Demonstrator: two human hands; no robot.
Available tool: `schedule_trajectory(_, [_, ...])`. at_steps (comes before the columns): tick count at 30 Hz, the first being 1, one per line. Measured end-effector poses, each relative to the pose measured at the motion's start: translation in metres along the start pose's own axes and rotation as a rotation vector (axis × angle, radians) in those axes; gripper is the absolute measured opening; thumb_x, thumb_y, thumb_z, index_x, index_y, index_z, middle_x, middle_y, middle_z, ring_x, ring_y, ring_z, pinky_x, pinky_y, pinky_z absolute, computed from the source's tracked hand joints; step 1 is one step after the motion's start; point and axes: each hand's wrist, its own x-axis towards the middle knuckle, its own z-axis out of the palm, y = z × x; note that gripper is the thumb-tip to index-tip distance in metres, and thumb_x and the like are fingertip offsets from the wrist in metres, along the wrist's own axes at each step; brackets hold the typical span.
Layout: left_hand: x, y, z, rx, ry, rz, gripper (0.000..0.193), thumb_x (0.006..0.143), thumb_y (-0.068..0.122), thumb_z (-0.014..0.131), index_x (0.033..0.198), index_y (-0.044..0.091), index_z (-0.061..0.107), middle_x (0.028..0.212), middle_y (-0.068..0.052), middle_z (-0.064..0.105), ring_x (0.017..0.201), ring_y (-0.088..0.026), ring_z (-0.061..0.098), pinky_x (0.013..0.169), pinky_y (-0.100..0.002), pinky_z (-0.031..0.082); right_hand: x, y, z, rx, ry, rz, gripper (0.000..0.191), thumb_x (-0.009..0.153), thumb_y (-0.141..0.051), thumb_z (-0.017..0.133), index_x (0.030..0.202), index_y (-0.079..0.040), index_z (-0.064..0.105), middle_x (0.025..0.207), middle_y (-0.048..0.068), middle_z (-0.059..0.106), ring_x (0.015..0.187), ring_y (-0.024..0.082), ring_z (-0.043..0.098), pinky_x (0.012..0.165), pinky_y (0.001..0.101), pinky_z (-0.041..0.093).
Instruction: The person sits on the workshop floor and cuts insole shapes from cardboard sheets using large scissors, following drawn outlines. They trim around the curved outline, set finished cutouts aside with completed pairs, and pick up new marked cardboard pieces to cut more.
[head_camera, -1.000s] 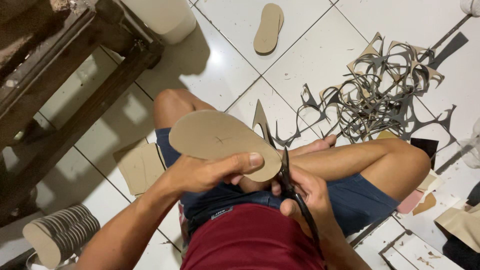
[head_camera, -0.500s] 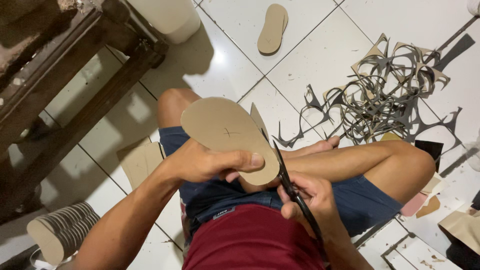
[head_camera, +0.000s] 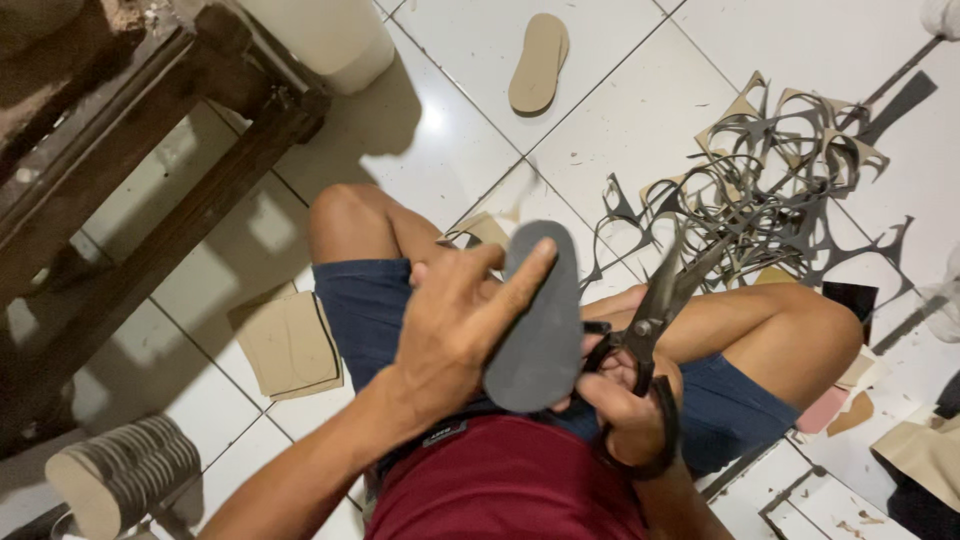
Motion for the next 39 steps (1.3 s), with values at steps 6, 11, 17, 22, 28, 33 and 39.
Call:
schedule_trajectory(6, [-0.016,-0.016,0.029,-1.602,-0.06,-0.782,0.036,0.115,0.02,0.051,0.139,-0.005,0.062,0.1,-0.009,0.069,0.084,-0.013,0.066,0.075,-0.026,0.053,0.004,0.012,-0.006,-0.555,0.158,-0.29,0.026,0.081,-0.007,0.074,0.099,0.011,0.071,0.07,0.015,0.072,0.055,0.019,0.069,0.05,0.0286,0.055])
schedule_trajectory(11, [-0.016,-0.025,0.019,-1.365,-0.253,-0.838,0.032,0.102,0.014,0.068,0.126,-0.007,0.068,0.094,-0.006,0.071,0.082,-0.006,0.061,0.072,-0.022,0.05,0.007,0.027,-0.023,-0.237,0.035,-0.027,0.027,0.092,-0.014,0.07,0.1,0.012,0.07,0.069,0.015,0.071,0.053,0.019,0.068,0.049,0.0312,0.055])
schedule_trajectory(17, [-0.007,-0.016,0.015,-1.307,-0.244,-0.855,0.033,0.098,0.017,0.069,0.124,-0.004,0.071,0.089,0.0,0.073,0.077,-0.004,0.062,0.067,-0.02,0.051,0.01,0.037,-0.022,-0.343,-0.126,-0.149,0.036,0.087,-0.017,0.072,0.115,0.007,0.067,0.099,0.01,0.074,0.091,0.014,0.07,0.083,0.027,0.055])
schedule_trajectory(22, [-0.01,-0.013,0.02,-1.243,-0.272,-0.856,0.032,0.098,0.018,0.069,0.121,-0.004,0.073,0.084,-0.001,0.073,0.074,-0.004,0.062,0.063,-0.02,0.049,0.008,0.033,-0.019,-0.311,-0.102,-0.147,0.036,0.086,-0.015,0.073,0.117,0.004,0.067,0.099,0.006,0.073,0.09,0.012,0.069,0.079,0.0255,0.055])
schedule_trajectory(28, [-0.009,-0.013,0.023,-1.317,-0.294,-0.916,0.03,0.099,0.017,0.068,0.118,-0.006,0.072,0.087,-0.004,0.074,0.077,-0.005,0.064,0.067,-0.021,0.051,0.001,0.04,-0.019,-0.476,0.134,0.017,0.018,0.084,-0.01,0.074,0.094,0.005,0.076,0.057,0.006,0.061,0.043,0.01,0.052,0.041,0.0243,0.038])
schedule_trajectory(33, [-0.003,-0.014,0.014,-1.229,-0.222,-0.899,0.023,0.096,0.006,0.07,0.117,-0.001,0.076,0.095,-0.012,0.078,0.084,-0.015,0.068,0.076,-0.033,0.059,0.011,0.03,-0.033,-0.407,0.089,0.001,0.027,0.098,-0.019,0.066,0.086,0.005,0.071,0.061,0.002,0.061,0.049,0.008,0.055,0.045,0.0227,0.043])
schedule_trajectory(39, [-0.009,-0.019,0.007,0.009,0.268,0.142,0.042,0.086,0.002,0.069,0.116,0.029,0.079,0.136,-0.01,0.063,0.133,-0.032,0.053,0.125,-0.048,0.028,0.001,0.0,-0.036,-0.353,-0.341,-0.021,0.049,0.091,-0.04,0.079,0.111,0.005,0.074,0.072,-0.001,0.062,0.062,0.005,0.055,0.056,0.0203,0.043])
